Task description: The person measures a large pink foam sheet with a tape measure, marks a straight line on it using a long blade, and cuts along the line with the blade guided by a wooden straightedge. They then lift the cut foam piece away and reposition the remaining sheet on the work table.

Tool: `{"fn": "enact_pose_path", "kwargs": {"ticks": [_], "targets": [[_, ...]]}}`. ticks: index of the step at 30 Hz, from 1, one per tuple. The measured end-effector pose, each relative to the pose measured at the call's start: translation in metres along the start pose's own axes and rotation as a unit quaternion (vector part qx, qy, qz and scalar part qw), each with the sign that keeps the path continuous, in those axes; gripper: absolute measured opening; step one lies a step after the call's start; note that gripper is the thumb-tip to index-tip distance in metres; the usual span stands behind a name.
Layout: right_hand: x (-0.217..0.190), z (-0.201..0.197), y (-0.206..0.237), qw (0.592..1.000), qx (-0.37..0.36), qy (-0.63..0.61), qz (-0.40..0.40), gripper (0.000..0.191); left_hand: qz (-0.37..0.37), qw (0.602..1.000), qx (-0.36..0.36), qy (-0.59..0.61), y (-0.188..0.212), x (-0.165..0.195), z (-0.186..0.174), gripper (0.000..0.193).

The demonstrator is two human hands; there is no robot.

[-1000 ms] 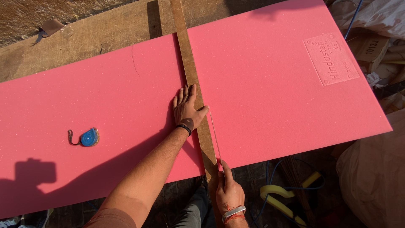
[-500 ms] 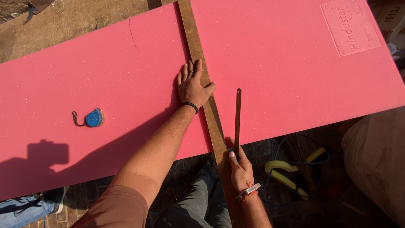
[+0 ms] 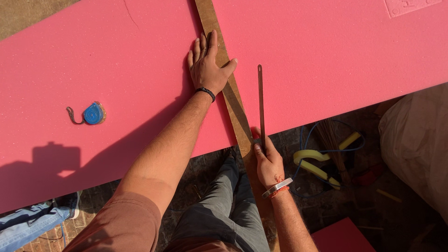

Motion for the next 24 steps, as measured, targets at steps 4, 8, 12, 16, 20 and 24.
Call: {"fn": "enact_pose_path", "kwargs": {"ticks": [4,8,12,16,20,24], "targets": [[-0.001,-0.001,0.0,1.0,0.001,0.01,-0.002,0.044,0.008,1.0,0.007,-0.005,0.0,-0.001,0.003,0.101],[-0.002,-0.002,0.001,0.996,0.0,0.044,0.074,0.045,0.003,1.0,0.006,-0.011,0.0,-0.001,0.003,0.1],[-0.009,-0.003,0.001,0.998,-0.001,0.06,0.034,0.045,0.004,1.0,0.005,-0.008,0.001,0.001,0.001,0.101],[-0.01,-0.003,0.001,0.997,-0.001,0.054,0.047,0.045,-0.001,1.0,0.003,-0.003,0.002,0.002,-0.001,0.101],[-0.012,-0.003,0.0,0.998,-0.002,0.059,0.03,0.045,0.002,1.0,0.006,0.0,0.002,0.002,0.0,0.102],[-0.011,-0.003,0.002,0.996,-0.002,0.062,0.063,0.045,0.002,1.0,0.009,-0.002,0.002,0.001,0.002,0.101]]}}
Point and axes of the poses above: each hand's wrist, its own y-axis away from the middle knuckle, its own z-axis out of the palm, x = y × z, the point moved 3 cm from there along -y, towards the middle knuckle, and after that the axes turned 12 degrees about -z, right-handed, at the moved point
